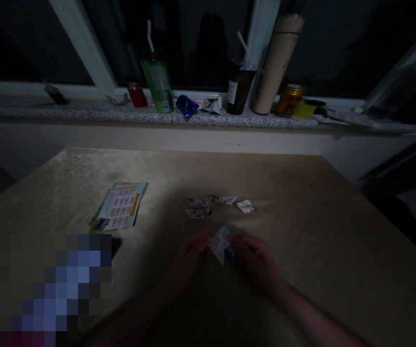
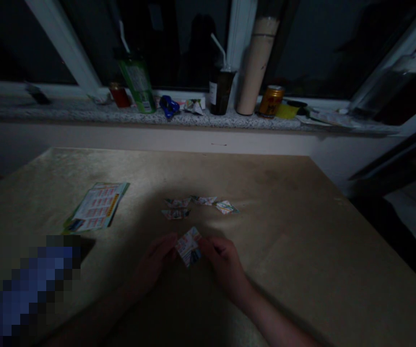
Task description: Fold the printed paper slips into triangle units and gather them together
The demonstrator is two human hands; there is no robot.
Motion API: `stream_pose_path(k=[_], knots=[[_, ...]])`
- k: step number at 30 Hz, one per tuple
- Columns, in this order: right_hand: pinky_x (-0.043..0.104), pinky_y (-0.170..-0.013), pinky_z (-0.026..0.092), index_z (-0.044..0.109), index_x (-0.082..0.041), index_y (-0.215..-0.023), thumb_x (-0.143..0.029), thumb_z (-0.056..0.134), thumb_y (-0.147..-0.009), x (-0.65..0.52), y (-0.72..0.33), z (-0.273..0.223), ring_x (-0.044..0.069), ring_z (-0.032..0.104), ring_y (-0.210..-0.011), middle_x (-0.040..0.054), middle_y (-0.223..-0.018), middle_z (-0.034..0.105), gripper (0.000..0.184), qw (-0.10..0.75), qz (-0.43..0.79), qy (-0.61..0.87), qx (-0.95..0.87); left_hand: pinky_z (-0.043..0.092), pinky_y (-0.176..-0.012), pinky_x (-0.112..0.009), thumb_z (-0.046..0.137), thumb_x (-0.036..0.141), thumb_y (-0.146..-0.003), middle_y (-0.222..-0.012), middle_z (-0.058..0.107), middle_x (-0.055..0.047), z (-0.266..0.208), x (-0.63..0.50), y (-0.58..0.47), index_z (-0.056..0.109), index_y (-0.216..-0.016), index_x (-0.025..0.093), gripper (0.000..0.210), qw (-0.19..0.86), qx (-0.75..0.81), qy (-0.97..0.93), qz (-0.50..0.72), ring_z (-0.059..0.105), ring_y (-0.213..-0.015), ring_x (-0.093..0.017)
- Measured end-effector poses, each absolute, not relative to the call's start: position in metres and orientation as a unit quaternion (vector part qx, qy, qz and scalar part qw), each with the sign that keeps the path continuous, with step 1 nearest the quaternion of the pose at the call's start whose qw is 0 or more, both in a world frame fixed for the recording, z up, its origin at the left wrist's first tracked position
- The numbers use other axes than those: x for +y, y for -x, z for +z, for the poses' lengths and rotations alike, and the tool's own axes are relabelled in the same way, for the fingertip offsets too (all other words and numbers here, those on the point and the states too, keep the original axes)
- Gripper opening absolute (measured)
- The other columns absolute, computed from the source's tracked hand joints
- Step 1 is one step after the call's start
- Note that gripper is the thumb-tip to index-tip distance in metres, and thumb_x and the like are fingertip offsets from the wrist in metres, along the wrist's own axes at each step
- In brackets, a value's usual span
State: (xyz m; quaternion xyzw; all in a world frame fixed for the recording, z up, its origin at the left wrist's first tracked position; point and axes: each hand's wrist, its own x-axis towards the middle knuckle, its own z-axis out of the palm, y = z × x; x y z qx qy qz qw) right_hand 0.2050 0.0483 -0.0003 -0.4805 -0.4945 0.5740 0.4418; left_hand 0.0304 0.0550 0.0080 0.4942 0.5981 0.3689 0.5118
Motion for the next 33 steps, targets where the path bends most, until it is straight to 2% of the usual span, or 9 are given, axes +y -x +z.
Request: stream_pose_path(k=[5, 7, 12, 19, 26, 33], knots=[[0.023, -0.047, 0.024, 0.048, -0.018, -0.057, -0.049, 0.056, -0.082, 0.049, -0.206, -0.005, 0.009, 0.030, -0.051, -0.0045, -0.055, 0.036, 0.041, 0.456, 0.587, 0.470, -0.476, 0.044, -0.063, -0.023, 0.055, 0.051, -0.074, -0.064, 0.054, 0.001, 0.008, 0.056, -0.029, 0.059, -0.065, 0.020, 0.033, 0.515, 0.588, -0.507, 0.364, 0.052, -0.068, -0.017], [0.023, -0.048, 0.028, 0.049, -0.018, -0.059, -0.049, 0.055, -0.083, 0.050, -0.206, -0.007, 0.010, 0.033, -0.052, -0.0038, -0.057, 0.039, 0.040, 0.468, 0.596, 0.463, -0.459, 0.044, -0.063, -0.023, 0.053, 0.049, -0.075, -0.064, 0.055, 0.001, 0.010, 0.056, -0.030, 0.059, -0.065, 0.020, 0.032, 0.514, 0.586, -0.511, 0.362, 0.051, -0.067, -0.017], [0.025, -0.053, 0.037, 0.051, -0.021, -0.067, -0.051, 0.052, -0.083, 0.052, -0.204, -0.004, 0.013, 0.042, -0.057, -0.0019, -0.063, 0.045, 0.035, 0.481, 0.617, 0.455, -0.426, 0.045, -0.070, -0.026, 0.055, 0.049, -0.074, -0.075, 0.060, 0.000, 0.016, 0.054, -0.031, 0.062, -0.079, 0.019, 0.031, 0.519, 0.601, -0.484, 0.368, 0.055, -0.075, -0.019], [0.023, -0.050, 0.033, 0.051, -0.020, -0.067, -0.052, 0.054, -0.083, 0.052, -0.203, 0.002, 0.012, 0.038, -0.055, -0.0031, -0.061, 0.042, 0.035, 0.482, 0.593, 0.470, -0.442, 0.044, -0.068, -0.024, 0.050, 0.049, -0.080, -0.069, 0.054, 0.001, 0.017, 0.054, -0.032, 0.056, -0.071, 0.020, 0.032, 0.522, 0.579, -0.513, 0.359, 0.052, -0.071, -0.017], [0.022, -0.050, 0.031, 0.053, -0.018, -0.068, -0.049, 0.056, -0.083, 0.055, -0.204, -0.002, 0.010, 0.038, -0.056, -0.0037, -0.062, 0.045, 0.034, 0.491, 0.588, 0.475, -0.434, 0.043, -0.079, -0.028, 0.050, 0.050, -0.080, -0.084, 0.061, -0.003, 0.019, 0.050, -0.031, 0.061, -0.086, 0.019, 0.033, 0.531, 0.589, -0.503, 0.343, 0.055, -0.086, -0.021], [0.023, -0.052, 0.033, 0.057, -0.018, -0.068, -0.051, 0.057, -0.081, 0.059, -0.205, -0.003, 0.011, 0.042, -0.056, -0.0032, -0.061, 0.048, 0.036, 0.500, 0.546, 0.503, -0.446, 0.044, -0.076, -0.027, 0.050, 0.047, -0.081, -0.080, 0.060, -0.002, 0.013, 0.052, -0.030, 0.058, -0.077, 0.019, 0.030, 0.566, 0.527, -0.529, 0.350, 0.054, -0.081, -0.019]])
